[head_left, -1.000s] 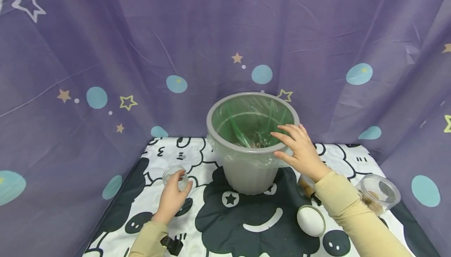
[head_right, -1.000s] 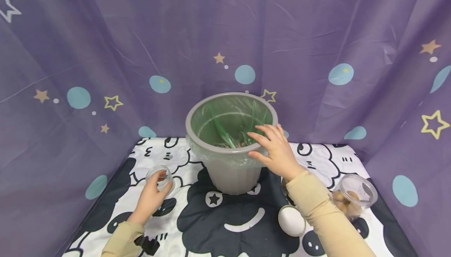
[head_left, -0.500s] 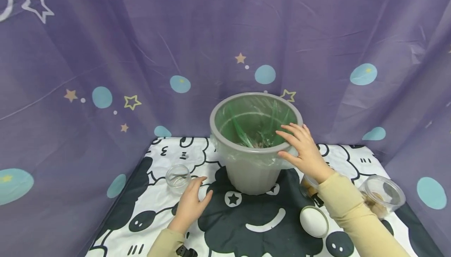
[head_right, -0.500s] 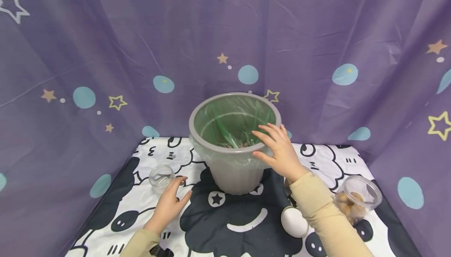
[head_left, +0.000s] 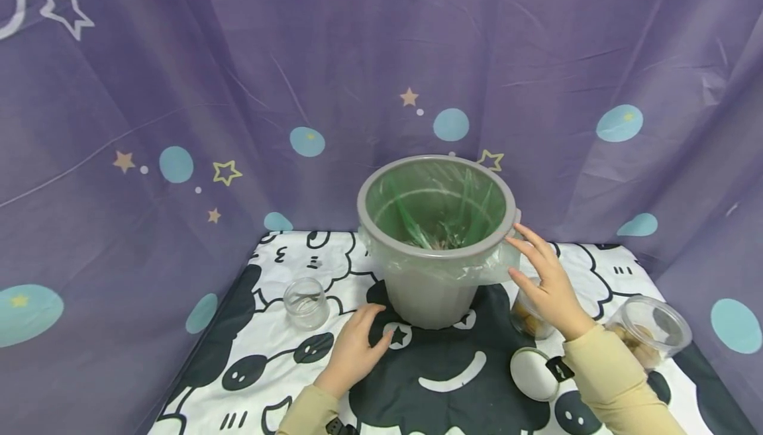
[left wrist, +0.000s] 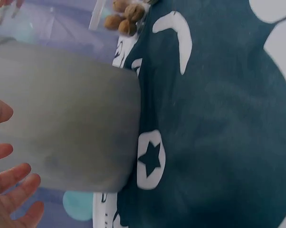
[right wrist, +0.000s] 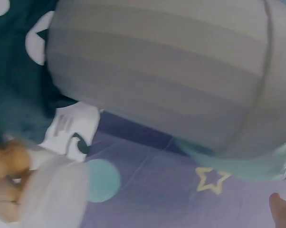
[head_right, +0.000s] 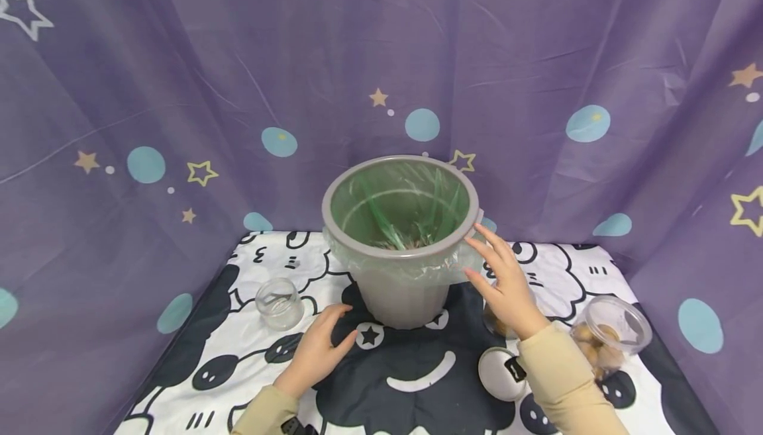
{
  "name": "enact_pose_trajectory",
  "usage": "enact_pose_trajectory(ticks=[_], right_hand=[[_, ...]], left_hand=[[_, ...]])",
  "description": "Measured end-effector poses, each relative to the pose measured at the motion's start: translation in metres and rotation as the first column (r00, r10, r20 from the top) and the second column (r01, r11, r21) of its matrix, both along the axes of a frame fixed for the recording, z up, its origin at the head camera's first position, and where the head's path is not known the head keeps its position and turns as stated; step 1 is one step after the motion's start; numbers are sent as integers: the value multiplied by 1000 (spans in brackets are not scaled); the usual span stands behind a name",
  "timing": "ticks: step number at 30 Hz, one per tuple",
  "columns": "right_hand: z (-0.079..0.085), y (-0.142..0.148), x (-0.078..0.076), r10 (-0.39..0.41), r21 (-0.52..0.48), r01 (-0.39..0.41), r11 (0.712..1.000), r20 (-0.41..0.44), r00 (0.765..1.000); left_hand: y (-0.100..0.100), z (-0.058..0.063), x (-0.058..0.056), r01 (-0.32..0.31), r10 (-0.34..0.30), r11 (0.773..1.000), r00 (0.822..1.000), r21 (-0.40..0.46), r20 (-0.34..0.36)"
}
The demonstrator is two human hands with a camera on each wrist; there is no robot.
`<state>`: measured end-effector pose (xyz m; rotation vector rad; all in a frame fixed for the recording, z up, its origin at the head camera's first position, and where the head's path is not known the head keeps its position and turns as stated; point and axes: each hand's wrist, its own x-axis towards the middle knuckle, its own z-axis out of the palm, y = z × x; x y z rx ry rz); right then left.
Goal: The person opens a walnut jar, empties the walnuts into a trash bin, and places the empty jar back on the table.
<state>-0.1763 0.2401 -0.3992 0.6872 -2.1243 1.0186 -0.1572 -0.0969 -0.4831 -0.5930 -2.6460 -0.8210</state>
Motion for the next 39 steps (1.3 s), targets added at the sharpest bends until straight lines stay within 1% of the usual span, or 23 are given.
enact_pose_trajectory(ticks=[5, 8, 11, 16, 19, 21, 22, 26, 28, 33, 35, 36, 37, 39], right_hand=[[-19, 18, 12, -60, -26, 63, 998, 96, 994], [-32, 32, 19, -107, -34, 112, 993, 122, 987], [-42, 47, 26, -167, -41, 175, 984, 151, 974], [-51, 72, 41, -286, -51, 303, 952, 209, 935], [-54, 87, 49, -362, -79, 387, 919, 218, 906], [-57, 98, 54, -428, -105, 459, 882, 228, 875], [-58, 103, 56, -462, -126, 499, 858, 239, 854], [-63, 120, 64, -575, -208, 636, 744, 287, 766], [-66, 126, 67, -620, -240, 684, 688, 296, 727], [-72, 136, 76, -704, -285, 767, 574, 307, 641], [-76, 140, 80, -710, -317, 783, 535, 334, 620], [-78, 142, 82, -705, -327, 791, 517, 362, 610], [-81, 144, 85, -696, -332, 797, 504, 391, 602], [-87, 147, 88, -652, -338, 803, 490, 470, 595]], left_hand=[[10, -2, 1, 50, -50, 999, 999, -14, 5], [15, -3, 2, 76, -76, 997, 997, -14, 13], [19, -4, 3, 100, -99, 995, 995, -15, 23], [25, -7, 5, 138, -138, 990, 990, -33, 17], [30, -9, 5, 165, -164, 986, 986, -38, 14], [33, -9, 4, 187, -187, 982, 982, -36, 17], [35, -10, 4, 197, -196, 980, 980, -39, 20], [40, -10, 5, 229, -227, 972, 973, -61, 39], [42, -10, 5, 236, -234, 969, 971, -74, 41], [45, -10, 7, 247, -245, 966, 969, -79, 32], [46, -11, 7, 250, -249, 965, 968, -76, 31], [46, -11, 7, 252, -251, 965, 968, -75, 30], [46, -11, 7, 255, -253, 964, 967, -72, 29], [46, -11, 7, 262, -261, 963, 965, -64, 28]])
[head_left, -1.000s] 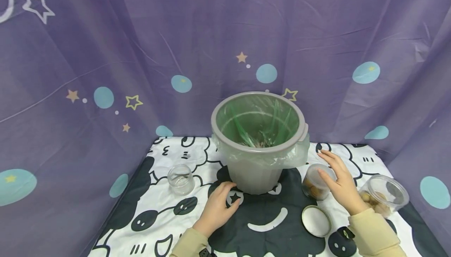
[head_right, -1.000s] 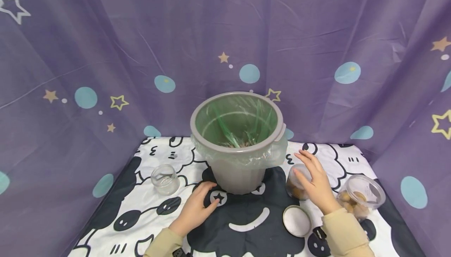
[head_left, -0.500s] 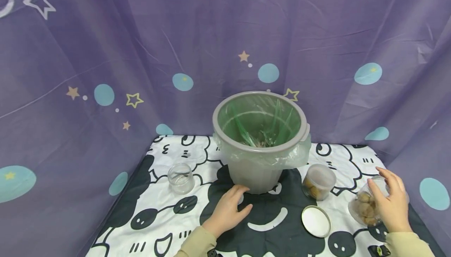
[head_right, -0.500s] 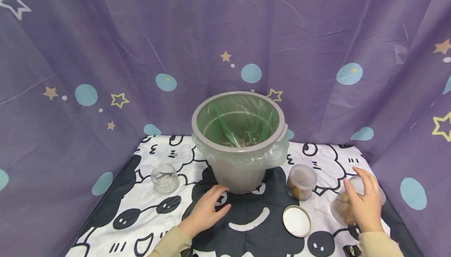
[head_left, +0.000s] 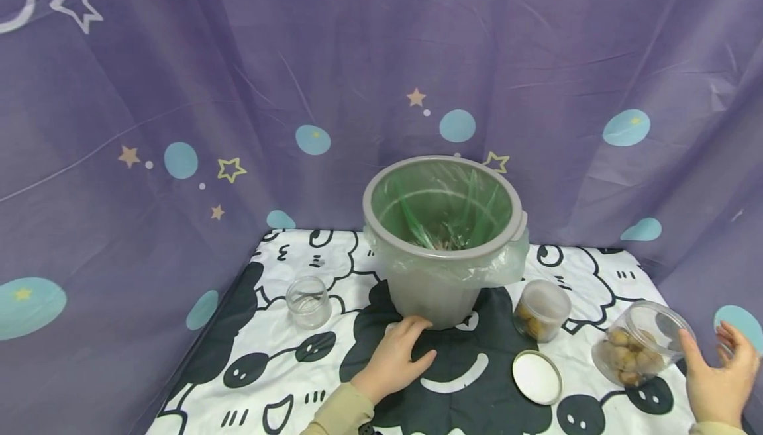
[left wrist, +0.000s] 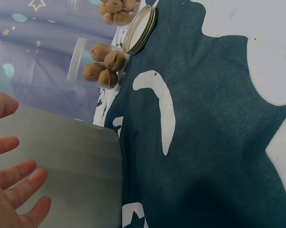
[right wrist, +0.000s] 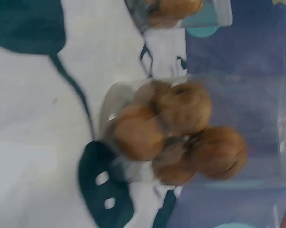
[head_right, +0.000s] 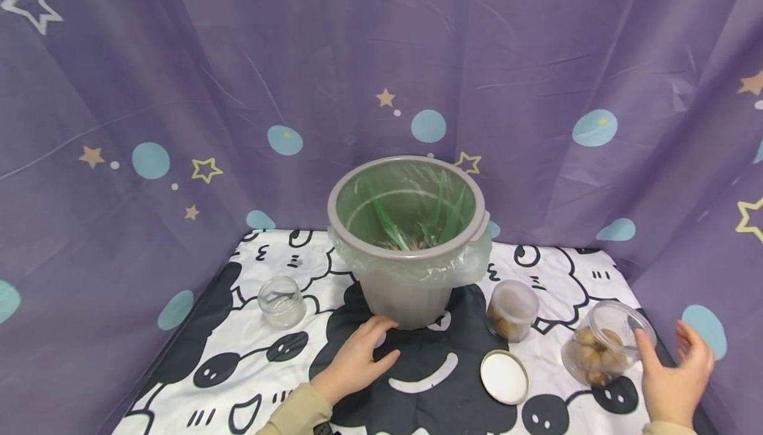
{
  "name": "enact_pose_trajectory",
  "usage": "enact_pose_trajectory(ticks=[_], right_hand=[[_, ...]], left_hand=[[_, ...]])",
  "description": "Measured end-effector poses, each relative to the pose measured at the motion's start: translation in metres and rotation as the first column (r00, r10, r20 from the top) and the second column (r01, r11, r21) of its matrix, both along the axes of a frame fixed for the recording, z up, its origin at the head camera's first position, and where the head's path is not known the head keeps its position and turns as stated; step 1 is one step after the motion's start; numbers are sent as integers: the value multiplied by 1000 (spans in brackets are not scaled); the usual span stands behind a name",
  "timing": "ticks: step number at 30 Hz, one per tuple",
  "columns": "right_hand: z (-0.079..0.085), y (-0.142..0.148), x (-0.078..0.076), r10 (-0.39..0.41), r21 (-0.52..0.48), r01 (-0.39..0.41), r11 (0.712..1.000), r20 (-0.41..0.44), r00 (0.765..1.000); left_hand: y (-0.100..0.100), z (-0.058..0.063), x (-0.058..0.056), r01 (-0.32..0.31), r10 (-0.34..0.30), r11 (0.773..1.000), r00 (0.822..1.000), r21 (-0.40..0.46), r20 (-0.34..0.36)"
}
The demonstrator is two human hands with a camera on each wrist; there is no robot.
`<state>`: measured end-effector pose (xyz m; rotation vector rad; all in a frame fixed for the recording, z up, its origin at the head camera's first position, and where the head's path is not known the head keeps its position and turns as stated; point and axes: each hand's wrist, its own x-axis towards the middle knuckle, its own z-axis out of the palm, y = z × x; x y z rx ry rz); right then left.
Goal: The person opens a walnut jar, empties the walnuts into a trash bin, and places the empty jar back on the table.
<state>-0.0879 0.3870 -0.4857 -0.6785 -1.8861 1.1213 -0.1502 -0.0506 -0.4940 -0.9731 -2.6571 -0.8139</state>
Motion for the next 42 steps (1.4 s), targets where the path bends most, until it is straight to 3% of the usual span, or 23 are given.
enact_pose_trajectory(ticks=[4, 7, 11, 15, 18, 22, 28, 31, 35, 42], right_hand=[[-19, 15, 2, 95, -159, -76, 984, 115, 989], [-52, 39, -5, 139, -237, -100, 966, 153, 978], [-100, 66, -15, 176, -281, -118, 952, 190, 966], [-119, 72, -16, 231, -318, -141, 938, 267, 936], [-117, 67, -15, 283, -369, -167, 914, 288, 915], [-106, 52, -11, 356, -428, -225, 875, 255, 899], [-78, 24, -4, 385, -380, -250, 890, 335, 860], [-71, 14, -1, 414, -370, -309, 876, 248, 876], [-76, 12, -2, 453, -379, -393, 838, 83, 887], [-80, 8, -5, 391, -390, -305, 869, 161, 906]], left_hand=[[0, 0, 0, 6, -6, 1000, 1000, 6, 8], [0, -1, 0, 5, -5, 1000, 1000, 4, 14], [-1, -1, 0, 3, -3, 1000, 1000, -1, 18], [1, 0, 1, 11, -11, 1000, 999, -8, 30], [4, 2, 2, 31, -31, 999, 998, -11, 53], [10, 5, 2, 68, -66, 998, 995, -15, 72], [21, 9, 1, 96, -95, 994, 995, -52, 38], [26, 12, 0, 107, -106, 992, 994, -68, 21], [33, 17, -2, 138, -139, 988, 990, -65, -14], [47, 28, -3, 185, -188, 981, 981, -54, -55]])
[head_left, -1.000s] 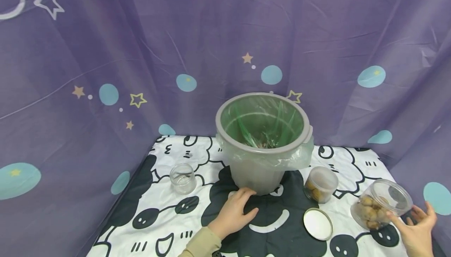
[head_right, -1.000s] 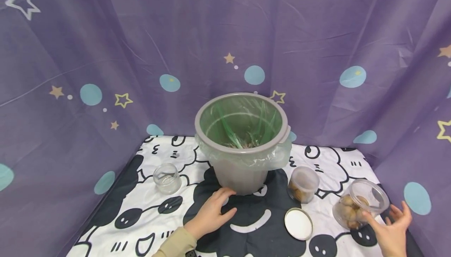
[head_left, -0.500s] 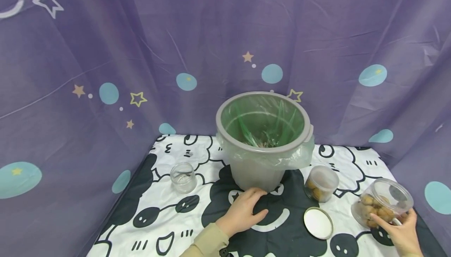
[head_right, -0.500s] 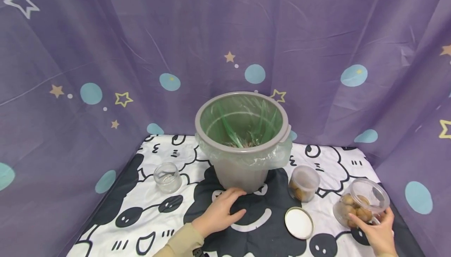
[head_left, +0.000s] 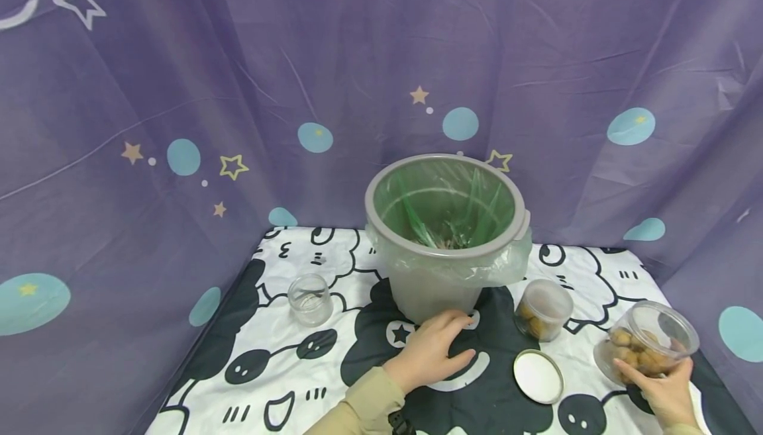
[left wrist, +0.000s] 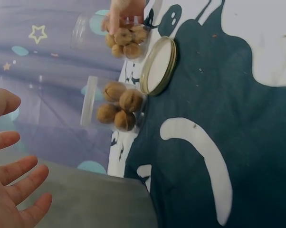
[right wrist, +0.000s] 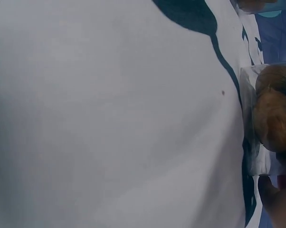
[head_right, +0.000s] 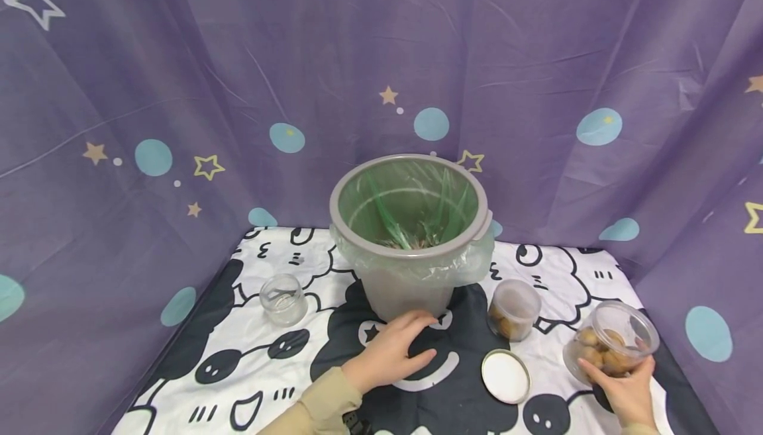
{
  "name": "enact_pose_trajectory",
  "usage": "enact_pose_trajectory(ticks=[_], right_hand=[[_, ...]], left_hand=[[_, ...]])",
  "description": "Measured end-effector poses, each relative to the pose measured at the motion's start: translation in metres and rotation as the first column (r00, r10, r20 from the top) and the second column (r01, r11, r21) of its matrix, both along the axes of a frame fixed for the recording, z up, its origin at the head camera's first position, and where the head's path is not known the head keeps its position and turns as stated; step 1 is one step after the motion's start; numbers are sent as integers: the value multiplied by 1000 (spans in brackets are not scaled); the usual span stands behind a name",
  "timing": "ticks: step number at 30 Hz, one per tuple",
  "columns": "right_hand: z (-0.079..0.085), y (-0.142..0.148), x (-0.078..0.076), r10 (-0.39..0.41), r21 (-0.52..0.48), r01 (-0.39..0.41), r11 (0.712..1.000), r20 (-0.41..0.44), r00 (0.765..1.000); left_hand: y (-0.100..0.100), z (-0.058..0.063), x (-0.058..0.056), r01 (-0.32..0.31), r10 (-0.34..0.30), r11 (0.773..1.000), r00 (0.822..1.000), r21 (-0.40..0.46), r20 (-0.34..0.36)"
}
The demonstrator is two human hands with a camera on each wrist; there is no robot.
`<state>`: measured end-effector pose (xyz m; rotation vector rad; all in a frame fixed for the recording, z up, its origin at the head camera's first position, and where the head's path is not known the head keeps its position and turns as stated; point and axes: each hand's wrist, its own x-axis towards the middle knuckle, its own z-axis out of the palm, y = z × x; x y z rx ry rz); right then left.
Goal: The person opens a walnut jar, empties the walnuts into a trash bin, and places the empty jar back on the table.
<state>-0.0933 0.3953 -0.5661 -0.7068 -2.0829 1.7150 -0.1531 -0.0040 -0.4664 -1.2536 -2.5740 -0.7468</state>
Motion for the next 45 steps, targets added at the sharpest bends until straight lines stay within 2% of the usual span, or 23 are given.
enact_pose_trajectory(ticks=[8, 15, 21, 26, 30, 33, 37, 41, 45], right_hand=[[0, -7, -3, -81, 104, 73, 992, 71, 994], [4, -14, -6, -151, 140, 132, 981, 137, 979], [11, -18, -8, -186, 209, 151, 966, 162, 969], [17, -23, -5, -143, 255, 106, 961, 132, 981], [25, -29, -5, -79, 310, 60, 949, 50, 996], [32, -33, -4, -20, 384, 14, 923, 11, 1000], [47, -39, -2, 54, 444, -62, 894, 30, 998], [62, -46, 1, 151, 476, -171, 863, 79, 985], [68, -56, 2, 244, 534, -246, 809, 75, 967]], left_hand=[[11, 9, 0, 39, -39, 999, 999, -4, -18], [19, 15, 0, 50, -51, 998, 998, -38, -35], [24, 22, 0, 64, -66, 996, 997, -64, -34], [24, 26, 2, 105, -110, 990, 993, -92, -45], [22, 28, 3, 122, -126, 986, 992, -111, -30], [21, 28, 4, 112, -119, 987, 991, -112, -56], [19, 28, 4, 106, -117, 990, 986, -94, -119], [17, 30, 3, 131, -138, 989, 986, -69, -97], [16, 31, 2, 145, -151, 986, 985, -77, -81]])
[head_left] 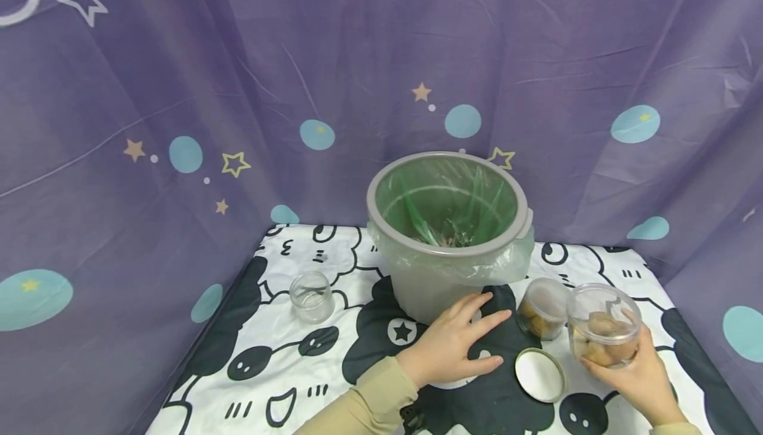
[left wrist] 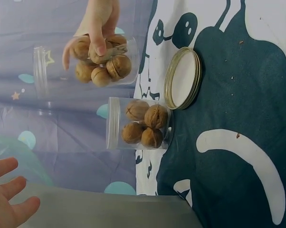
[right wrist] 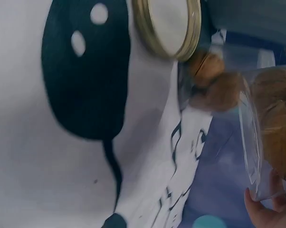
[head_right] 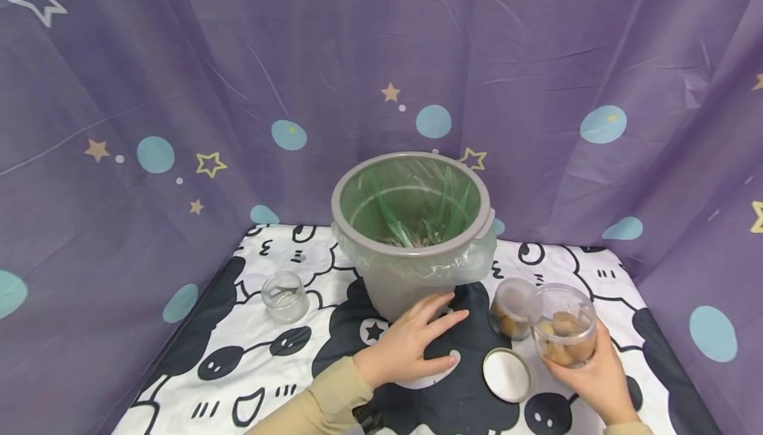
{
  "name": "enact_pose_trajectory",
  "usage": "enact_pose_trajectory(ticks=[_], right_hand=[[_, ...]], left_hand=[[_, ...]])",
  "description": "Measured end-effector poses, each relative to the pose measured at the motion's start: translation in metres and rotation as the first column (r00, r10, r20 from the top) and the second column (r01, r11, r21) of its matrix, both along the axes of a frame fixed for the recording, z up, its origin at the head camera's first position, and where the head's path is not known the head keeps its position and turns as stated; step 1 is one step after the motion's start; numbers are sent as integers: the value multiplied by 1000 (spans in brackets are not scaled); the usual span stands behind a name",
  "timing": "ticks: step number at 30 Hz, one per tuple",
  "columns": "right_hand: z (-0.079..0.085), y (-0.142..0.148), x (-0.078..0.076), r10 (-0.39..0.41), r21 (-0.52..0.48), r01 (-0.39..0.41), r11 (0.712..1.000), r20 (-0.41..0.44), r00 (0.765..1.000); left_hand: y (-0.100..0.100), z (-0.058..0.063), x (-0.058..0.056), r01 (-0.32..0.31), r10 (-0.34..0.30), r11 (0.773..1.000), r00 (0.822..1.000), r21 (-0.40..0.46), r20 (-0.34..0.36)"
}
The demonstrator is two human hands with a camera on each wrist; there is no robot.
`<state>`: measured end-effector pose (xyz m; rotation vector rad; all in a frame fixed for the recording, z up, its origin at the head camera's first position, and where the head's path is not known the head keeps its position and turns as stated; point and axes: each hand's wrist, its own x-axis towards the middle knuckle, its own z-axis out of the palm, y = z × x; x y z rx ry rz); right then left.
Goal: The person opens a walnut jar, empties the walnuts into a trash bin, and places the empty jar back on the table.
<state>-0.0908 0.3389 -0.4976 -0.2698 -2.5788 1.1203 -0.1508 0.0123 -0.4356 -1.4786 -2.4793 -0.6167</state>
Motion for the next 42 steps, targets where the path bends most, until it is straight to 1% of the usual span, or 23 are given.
enact_pose_trajectory(ticks=[2, 5, 9, 11, 13, 16, 20, 23, 25, 28, 32, 36, 39, 42], right_hand=[[1, -6, 0, 51, 36, -49, 998, -40, 998], [2, -17, 0, 124, 89, -114, 989, -110, 986], [7, -30, -2, 215, 167, -191, 967, -138, 967], [8, -38, -3, 270, 182, -241, 953, -152, 951], [6, -45, -4, 324, 187, -291, 938, -177, 929], [5, -56, -6, 386, 205, -346, 916, -202, 900], [3, -69, -7, 415, 240, -367, 899, -196, 889], [0, -77, -8, 430, 253, -377, 891, -205, 879], [-1, -81, -9, 446, 262, -388, 884, -217, 869], [-3, -87, -9, 459, 298, -387, 873, -227, 859], [-5, -92, -8, 463, 344, -377, 860, -217, 859], [-5, -95, -8, 480, 357, -390, 848, -208, 853], [-5, -96, -9, 486, 365, -393, 844, -208, 849], [-6, -97, -9, 485, 364, -391, 845, -213, 848]], left_hand=[[0, 0, 0, 2, -2, 1000, 1000, -6, -19], [2, 1, 0, 3, -4, 1000, 999, -21, -45], [4, 3, 0, -2, -4, 999, 994, -50, -109], [5, 4, 0, 4, -11, 999, 991, -52, -133], [6, 5, 1, 13, -21, 999, 988, -52, -150], [6, 5, 2, 25, -33, 998, 989, -56, -144], [6, 3, 3, 42, -49, 998, 988, -52, -145], [6, 1, 3, 54, -60, 997, 986, -48, -153], [7, -1, 3, 57, -64, 997, 985, -45, -160], [8, -2, 3, 64, -69, 997, 984, -38, -162], [10, -2, 4, 67, -73, 997, 979, -36, -189], [13, -4, 5, 70, -77, 997, 970, -37, -230], [14, -6, 5, 73, -79, 997, 964, -32, -255], [15, -6, 5, 79, -81, 997, 961, -20, -265]])
